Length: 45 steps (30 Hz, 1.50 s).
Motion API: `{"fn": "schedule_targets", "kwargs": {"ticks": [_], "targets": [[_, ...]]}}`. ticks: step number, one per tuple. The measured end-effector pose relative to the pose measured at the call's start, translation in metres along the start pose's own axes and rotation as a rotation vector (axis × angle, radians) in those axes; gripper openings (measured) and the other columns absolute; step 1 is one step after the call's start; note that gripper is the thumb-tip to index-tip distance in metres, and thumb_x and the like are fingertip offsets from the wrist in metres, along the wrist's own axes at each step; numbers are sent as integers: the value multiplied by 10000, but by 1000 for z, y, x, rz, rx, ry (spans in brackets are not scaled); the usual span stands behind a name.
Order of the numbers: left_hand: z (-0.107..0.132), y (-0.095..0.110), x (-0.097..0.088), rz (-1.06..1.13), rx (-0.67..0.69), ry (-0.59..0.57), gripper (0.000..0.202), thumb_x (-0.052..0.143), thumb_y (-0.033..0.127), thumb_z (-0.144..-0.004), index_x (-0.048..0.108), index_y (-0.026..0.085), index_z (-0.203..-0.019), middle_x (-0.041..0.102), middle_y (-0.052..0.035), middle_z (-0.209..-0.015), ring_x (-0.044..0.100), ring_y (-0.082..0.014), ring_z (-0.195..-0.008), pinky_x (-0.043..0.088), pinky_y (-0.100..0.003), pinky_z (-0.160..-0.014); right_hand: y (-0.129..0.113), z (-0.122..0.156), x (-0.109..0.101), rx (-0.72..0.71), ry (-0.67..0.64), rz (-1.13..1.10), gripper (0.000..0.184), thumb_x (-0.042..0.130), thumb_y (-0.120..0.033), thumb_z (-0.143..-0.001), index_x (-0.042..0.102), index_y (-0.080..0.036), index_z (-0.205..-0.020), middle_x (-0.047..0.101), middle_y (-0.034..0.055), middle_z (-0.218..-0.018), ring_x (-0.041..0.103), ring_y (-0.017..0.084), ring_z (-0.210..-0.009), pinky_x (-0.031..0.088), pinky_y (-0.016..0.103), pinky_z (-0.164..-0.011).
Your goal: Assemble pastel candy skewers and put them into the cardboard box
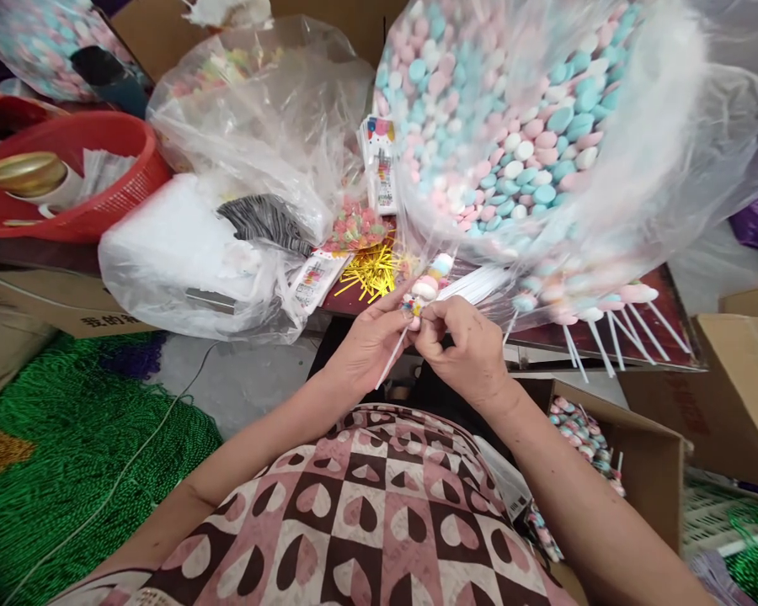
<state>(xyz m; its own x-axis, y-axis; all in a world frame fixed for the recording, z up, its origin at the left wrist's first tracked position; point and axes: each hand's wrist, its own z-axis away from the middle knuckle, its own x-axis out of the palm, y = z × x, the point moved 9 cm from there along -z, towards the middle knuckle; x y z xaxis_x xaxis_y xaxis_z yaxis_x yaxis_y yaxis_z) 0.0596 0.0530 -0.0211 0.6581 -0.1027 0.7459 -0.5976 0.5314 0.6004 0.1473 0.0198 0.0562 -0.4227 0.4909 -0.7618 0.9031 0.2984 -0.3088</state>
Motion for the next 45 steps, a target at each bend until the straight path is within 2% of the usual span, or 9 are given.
{"fn": "schedule_targets", "kwargs": {"ticks": [4,8,12,16,22,30,36,39,45], "targets": [[-4,13,-13,-192,140,111,634,687,93,-648,621,234,-1263,630,34,-887,502,-57,-678,419,-231,-682,5,5,5,34,-20,-92,85,524,-187,-840,602,-216,-822,686,20,-712,657,156,-630,510,265,-619],[-7,16,-17,-346,170,127,591,663,115,-706,596,227,-1282,639,8,-954,529,-79,-763,435,-216,-686,5,5,5,47,-31,-195,193,545,-211,-897,621,-190,-1073,746,70,-924,702,166,-731,549,282,-692],[-7,9,-18,-344,116,120,535,656,144,-726,600,203,-1255,606,5,-904,529,-87,-764,457,-220,-690,2,4,9,-2,-58,-90,167,531,-227,-916,680,-209,-989,769,68,-883,726,195,-779,551,298,-706],[-7,5,-17,-369,103,85,521,646,167,-732,603,209,-1250,573,12,-870,528,-85,-752,468,-219,-695,11,5,15,55,-96,-60,195,522,-262,-905,707,-213,-945,776,65,-843,728,206,-736,542,305,-656],[-10,10,-22,-547,221,93,496,655,154,-737,627,210,-1229,614,-23,-943,533,-97,-783,469,-202,-700,21,5,20,132,-152,-81,181,558,-235,-840,730,-201,-885,758,49,-747,697,187,-632,509,284,-595],[-12,7,-21,-601,207,101,493,634,172,-756,606,204,-1248,581,5,-867,502,-79,-694,447,-211,-665,30,6,23,276,-182,-174,143,565,-242,-798,702,-202,-788,717,12,-642,660,162,-549,478,252,-538],[-10,15,-20,-722,294,123,481,637,123,-731,654,223,-1201,608,6,-855,521,-96,-727,457,-236,-751,10,8,14,72,-25,-13,141,533,-210,-796,666,-185,-755,713,34,-637,671,178,-567,479,266,-548],[-8,14,-19,-642,244,126,490,645,130,-737,641,218,-1219,615,4,-858,539,-101,-753,461,-241,-770,4,11,11,3,15,15,140,518,-184,-796,648,-190,-744,710,28,-629,665,168,-552,476,259,-538],[-1,-2,-1,-270,-32,-51,469,694,240,-778,631,234,-1243,676,-40,-1041,603,-130,-867,472,-262,-772,32,11,1,249,119,-141,64,590,-204,-786,610,-214,-727,691,-16,-644,640,137,-544,498,249,-562]]}}
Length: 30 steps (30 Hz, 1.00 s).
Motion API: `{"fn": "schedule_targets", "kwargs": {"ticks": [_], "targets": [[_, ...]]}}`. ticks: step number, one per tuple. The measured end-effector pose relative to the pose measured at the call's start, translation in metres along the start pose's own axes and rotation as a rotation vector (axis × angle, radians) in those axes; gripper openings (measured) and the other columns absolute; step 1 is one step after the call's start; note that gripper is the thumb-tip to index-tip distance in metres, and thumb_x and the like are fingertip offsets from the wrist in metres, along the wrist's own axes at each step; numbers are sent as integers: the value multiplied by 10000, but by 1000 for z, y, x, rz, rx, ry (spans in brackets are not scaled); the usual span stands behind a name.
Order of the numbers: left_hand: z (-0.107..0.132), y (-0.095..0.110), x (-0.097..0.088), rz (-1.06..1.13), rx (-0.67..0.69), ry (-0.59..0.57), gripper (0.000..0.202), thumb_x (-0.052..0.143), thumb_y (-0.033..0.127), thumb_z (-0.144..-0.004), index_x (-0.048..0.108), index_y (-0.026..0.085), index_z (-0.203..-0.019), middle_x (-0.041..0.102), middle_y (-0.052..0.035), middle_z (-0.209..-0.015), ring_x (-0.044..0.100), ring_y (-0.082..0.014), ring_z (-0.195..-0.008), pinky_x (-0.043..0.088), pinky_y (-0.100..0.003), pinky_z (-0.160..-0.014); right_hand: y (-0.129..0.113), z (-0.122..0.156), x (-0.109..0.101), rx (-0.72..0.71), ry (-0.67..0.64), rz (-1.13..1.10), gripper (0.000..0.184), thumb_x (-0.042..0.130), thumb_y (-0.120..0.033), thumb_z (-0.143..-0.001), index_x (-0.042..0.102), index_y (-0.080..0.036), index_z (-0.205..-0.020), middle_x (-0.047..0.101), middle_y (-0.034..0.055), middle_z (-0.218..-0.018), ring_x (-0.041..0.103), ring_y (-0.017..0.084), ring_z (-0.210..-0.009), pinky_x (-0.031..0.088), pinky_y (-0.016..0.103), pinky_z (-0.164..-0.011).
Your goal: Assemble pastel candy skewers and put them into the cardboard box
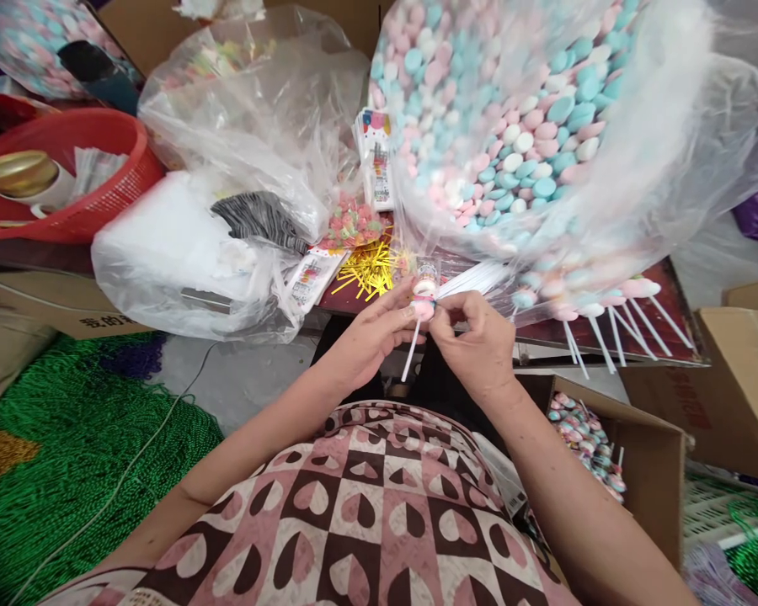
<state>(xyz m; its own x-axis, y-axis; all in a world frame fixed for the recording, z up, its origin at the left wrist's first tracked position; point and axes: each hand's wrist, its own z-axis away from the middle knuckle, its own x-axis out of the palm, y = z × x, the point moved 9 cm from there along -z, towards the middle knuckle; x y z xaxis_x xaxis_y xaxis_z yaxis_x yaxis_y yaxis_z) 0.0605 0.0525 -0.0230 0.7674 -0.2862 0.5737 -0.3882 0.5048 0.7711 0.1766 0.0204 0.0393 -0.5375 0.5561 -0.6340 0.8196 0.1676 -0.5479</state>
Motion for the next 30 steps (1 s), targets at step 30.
{"fn": "schedule_targets", "kwargs": {"ticks": [30], "targets": [[-8,2,-19,-349,186,189,233,648,218,-773,646,185,-1005,600,31,-733,516,-70,-591,451,-202,-563,-3,-1,15,-103,-135,88,124,547,-210,-821,669,-213,-796,743,40,-739,689,179,-637,520,281,-613]]}}
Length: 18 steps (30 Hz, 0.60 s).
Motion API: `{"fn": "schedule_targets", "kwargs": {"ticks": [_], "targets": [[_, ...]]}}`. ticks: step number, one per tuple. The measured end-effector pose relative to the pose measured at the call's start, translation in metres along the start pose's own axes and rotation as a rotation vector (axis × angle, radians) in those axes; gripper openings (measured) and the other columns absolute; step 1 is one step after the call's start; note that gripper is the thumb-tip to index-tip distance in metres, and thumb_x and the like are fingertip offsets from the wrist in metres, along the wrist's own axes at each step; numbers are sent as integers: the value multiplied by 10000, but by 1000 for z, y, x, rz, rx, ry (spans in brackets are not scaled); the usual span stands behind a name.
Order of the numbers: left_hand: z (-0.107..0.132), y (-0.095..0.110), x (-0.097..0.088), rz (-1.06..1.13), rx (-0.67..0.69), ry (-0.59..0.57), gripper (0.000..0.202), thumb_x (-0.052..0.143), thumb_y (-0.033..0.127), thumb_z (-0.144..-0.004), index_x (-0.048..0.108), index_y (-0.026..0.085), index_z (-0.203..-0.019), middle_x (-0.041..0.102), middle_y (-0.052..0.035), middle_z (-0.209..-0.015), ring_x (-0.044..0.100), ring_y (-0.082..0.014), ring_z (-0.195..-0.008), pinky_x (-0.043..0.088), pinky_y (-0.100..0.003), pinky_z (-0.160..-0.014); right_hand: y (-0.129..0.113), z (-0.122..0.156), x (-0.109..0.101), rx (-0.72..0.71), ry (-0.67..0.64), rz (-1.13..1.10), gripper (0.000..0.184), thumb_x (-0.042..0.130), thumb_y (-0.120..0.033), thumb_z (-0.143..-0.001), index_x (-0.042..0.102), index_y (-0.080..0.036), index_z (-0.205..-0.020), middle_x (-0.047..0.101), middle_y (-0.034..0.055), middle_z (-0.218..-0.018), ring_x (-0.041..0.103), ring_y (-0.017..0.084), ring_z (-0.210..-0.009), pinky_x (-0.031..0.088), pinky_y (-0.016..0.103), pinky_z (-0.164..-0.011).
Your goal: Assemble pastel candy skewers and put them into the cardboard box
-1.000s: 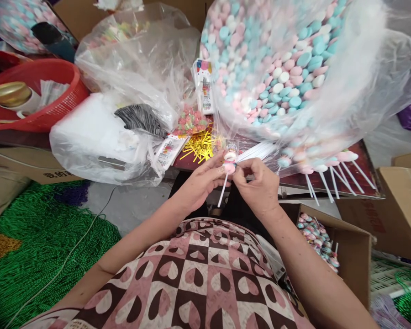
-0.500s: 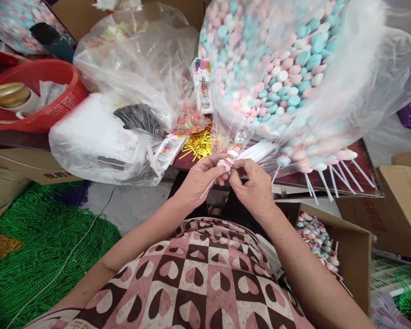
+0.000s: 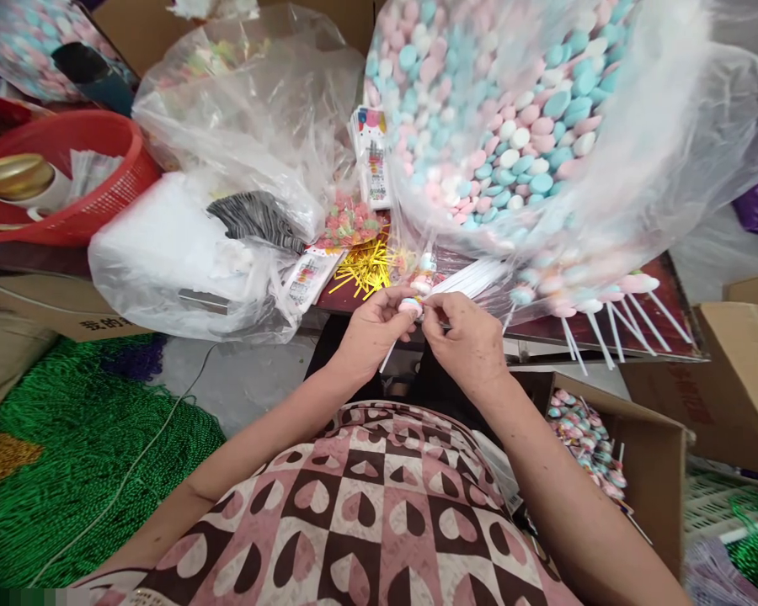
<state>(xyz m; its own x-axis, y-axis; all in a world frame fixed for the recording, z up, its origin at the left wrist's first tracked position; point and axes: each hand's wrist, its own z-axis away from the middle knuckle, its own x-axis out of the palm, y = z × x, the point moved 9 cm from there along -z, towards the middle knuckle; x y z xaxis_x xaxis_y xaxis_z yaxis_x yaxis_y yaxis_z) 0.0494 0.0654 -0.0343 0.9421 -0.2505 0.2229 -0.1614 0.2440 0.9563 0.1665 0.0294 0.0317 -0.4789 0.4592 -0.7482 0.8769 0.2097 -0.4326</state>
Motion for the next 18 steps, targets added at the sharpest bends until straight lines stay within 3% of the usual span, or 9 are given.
{"fn": "schedule_targets", "kwargs": {"ticks": [5,8,11,14,16,18], "targets": [[1,2,-4,-58,-7,45,213,660,173,-752,655,181,-964,567,48,-679,477,-62,-547,405,-216,-568,-9,1,-1,-26,5,47,120,531,-207,-783,627,-231,-715,725,31,-685,679,181,-625,514,287,-610],[2,5,-4,28,-18,43,315,694,146,-715,638,185,-1023,598,35,-781,509,-63,-611,418,-215,-613,-3,4,-5,32,19,-35,101,546,-224,-787,632,-229,-733,716,20,-685,666,169,-606,516,281,-607],[6,0,9,286,-147,-85,394,712,226,-734,611,207,-1114,636,-7,-945,589,-100,-747,467,-246,-698,14,9,-9,158,58,-182,105,551,-249,-817,651,-220,-819,717,11,-742,659,153,-622,521,273,-612],[13,-4,26,475,-277,-251,271,673,374,-789,648,164,-958,658,-42,-910,626,-135,-763,491,-286,-728,19,11,-8,180,62,-258,95,569,-248,-822,655,-211,-840,714,7,-759,659,147,-645,527,272,-635],[13,-5,26,492,-279,-245,265,684,386,-781,659,145,-888,661,-39,-848,622,-126,-728,488,-277,-716,18,12,-6,173,45,-268,86,575,-239,-819,655,-209,-828,709,4,-745,656,145,-641,530,274,-642],[9,-6,20,465,-254,-181,262,719,321,-746,672,149,-938,667,-20,-830,609,-101,-696,475,-254,-692,16,12,-4,173,17,-258,85,575,-232,-813,657,-209,-819,710,6,-738,659,149,-636,535,281,-646]]}}
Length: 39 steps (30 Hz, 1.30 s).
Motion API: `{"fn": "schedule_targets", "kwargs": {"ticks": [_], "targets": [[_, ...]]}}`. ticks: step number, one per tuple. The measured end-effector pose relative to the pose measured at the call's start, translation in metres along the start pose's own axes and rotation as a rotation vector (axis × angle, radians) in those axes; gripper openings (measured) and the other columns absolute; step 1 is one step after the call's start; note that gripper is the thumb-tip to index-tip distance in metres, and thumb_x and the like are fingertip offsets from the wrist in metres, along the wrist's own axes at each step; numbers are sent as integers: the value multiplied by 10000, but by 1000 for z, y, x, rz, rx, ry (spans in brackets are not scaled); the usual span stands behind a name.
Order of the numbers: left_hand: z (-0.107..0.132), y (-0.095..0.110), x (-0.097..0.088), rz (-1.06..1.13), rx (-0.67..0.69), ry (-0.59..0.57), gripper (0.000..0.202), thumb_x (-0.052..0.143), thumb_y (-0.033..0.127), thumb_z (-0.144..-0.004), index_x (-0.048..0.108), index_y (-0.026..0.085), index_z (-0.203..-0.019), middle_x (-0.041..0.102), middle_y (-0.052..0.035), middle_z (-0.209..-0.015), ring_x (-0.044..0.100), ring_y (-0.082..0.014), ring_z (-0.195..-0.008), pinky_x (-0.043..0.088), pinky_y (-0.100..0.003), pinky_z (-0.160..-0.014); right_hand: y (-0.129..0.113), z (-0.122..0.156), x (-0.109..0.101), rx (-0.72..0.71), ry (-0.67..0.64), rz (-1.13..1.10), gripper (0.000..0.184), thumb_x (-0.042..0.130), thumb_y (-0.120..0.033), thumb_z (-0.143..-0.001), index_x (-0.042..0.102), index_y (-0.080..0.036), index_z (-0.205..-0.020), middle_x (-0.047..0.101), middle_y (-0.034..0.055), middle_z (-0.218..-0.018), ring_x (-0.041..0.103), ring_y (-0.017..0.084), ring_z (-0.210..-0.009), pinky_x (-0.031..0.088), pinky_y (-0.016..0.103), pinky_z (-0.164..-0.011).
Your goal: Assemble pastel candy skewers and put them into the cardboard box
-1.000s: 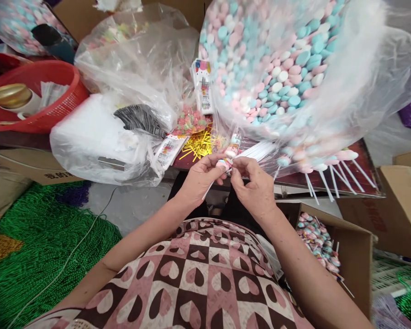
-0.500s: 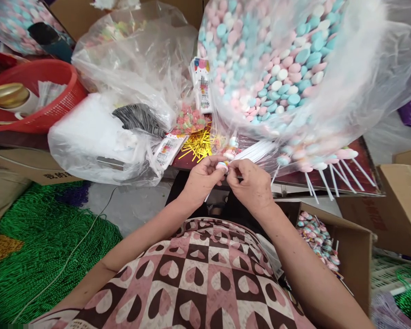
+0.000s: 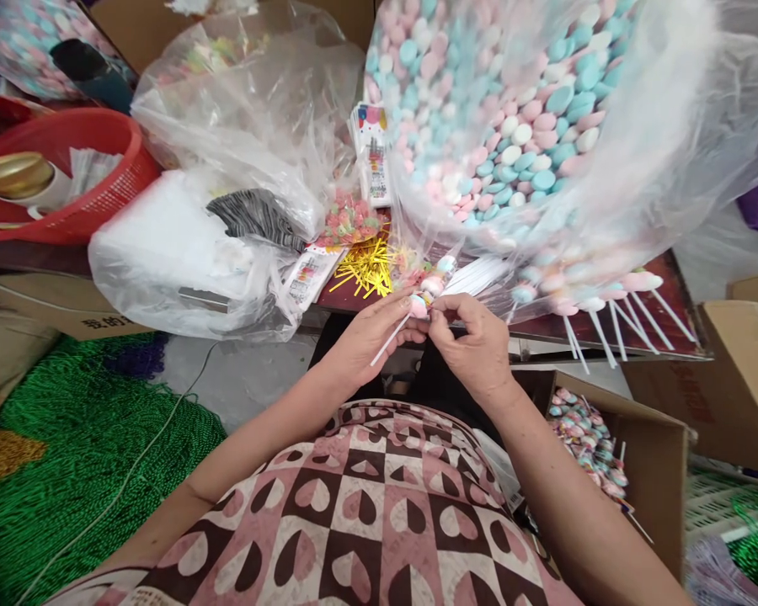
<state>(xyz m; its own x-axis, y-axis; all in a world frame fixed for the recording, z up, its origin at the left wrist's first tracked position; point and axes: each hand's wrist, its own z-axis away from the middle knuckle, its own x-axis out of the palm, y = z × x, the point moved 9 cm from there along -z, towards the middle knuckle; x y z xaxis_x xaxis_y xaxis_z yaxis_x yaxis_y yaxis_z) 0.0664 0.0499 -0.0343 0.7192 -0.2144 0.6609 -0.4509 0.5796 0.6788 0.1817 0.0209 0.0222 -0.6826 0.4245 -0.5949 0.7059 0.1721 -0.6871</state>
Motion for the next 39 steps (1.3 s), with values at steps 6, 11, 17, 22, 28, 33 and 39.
{"fn": "schedule_targets", "kwargs": {"ticks": [6,11,17,22,28,33,39], "targets": [[-8,3,-9,-119,88,100,411,720,183,-679,673,169,-1087,661,25,-824,580,-62,-672,433,-212,-637,0,-1,5,45,-53,-32,135,592,-247,-821,680,-204,-915,749,17,-783,699,162,-650,549,277,-625],[-9,1,-11,-146,108,120,386,728,209,-686,684,174,-1067,642,37,-802,573,-58,-669,436,-218,-646,1,-3,4,37,-38,25,116,600,-274,-818,695,-210,-833,741,5,-700,681,154,-576,523,251,-555],[-7,0,-9,-97,86,114,390,759,237,-666,646,166,-1032,632,38,-790,576,-64,-647,444,-217,-616,-8,-1,4,-81,-15,214,169,540,-250,-841,702,-209,-818,755,31,-721,697,177,-608,508,268,-572],[-8,-1,-8,-87,71,128,326,692,168,-689,587,169,-997,611,39,-790,575,-70,-626,457,-216,-575,-18,0,8,-197,-7,340,176,512,-229,-829,672,-209,-757,738,41,-680,689,189,-605,483,277,-563],[-8,1,-12,-211,118,178,297,623,112,-691,557,173,-973,590,49,-785,534,-49,-561,428,-200,-534,-17,1,8,-210,14,358,146,503,-212,-782,635,-223,-719,712,20,-639,650,168,-553,457,267,-535],[-10,3,-12,-312,160,221,287,568,88,-708,569,181,-980,585,53,-758,497,-48,-547,401,-195,-528,-22,7,10,-291,22,415,145,503,-199,-780,616,-222,-692,688,20,-600,641,165,-542,452,266,-533],[-8,-4,-2,-20,41,62,304,665,168,-731,605,162,-1029,627,15,-810,574,-77,-665,457,-215,-631,-9,5,1,-186,61,307,155,499,-239,-818,631,-224,-737,706,13,-644,653,163,-554,476,268,-539]]}}
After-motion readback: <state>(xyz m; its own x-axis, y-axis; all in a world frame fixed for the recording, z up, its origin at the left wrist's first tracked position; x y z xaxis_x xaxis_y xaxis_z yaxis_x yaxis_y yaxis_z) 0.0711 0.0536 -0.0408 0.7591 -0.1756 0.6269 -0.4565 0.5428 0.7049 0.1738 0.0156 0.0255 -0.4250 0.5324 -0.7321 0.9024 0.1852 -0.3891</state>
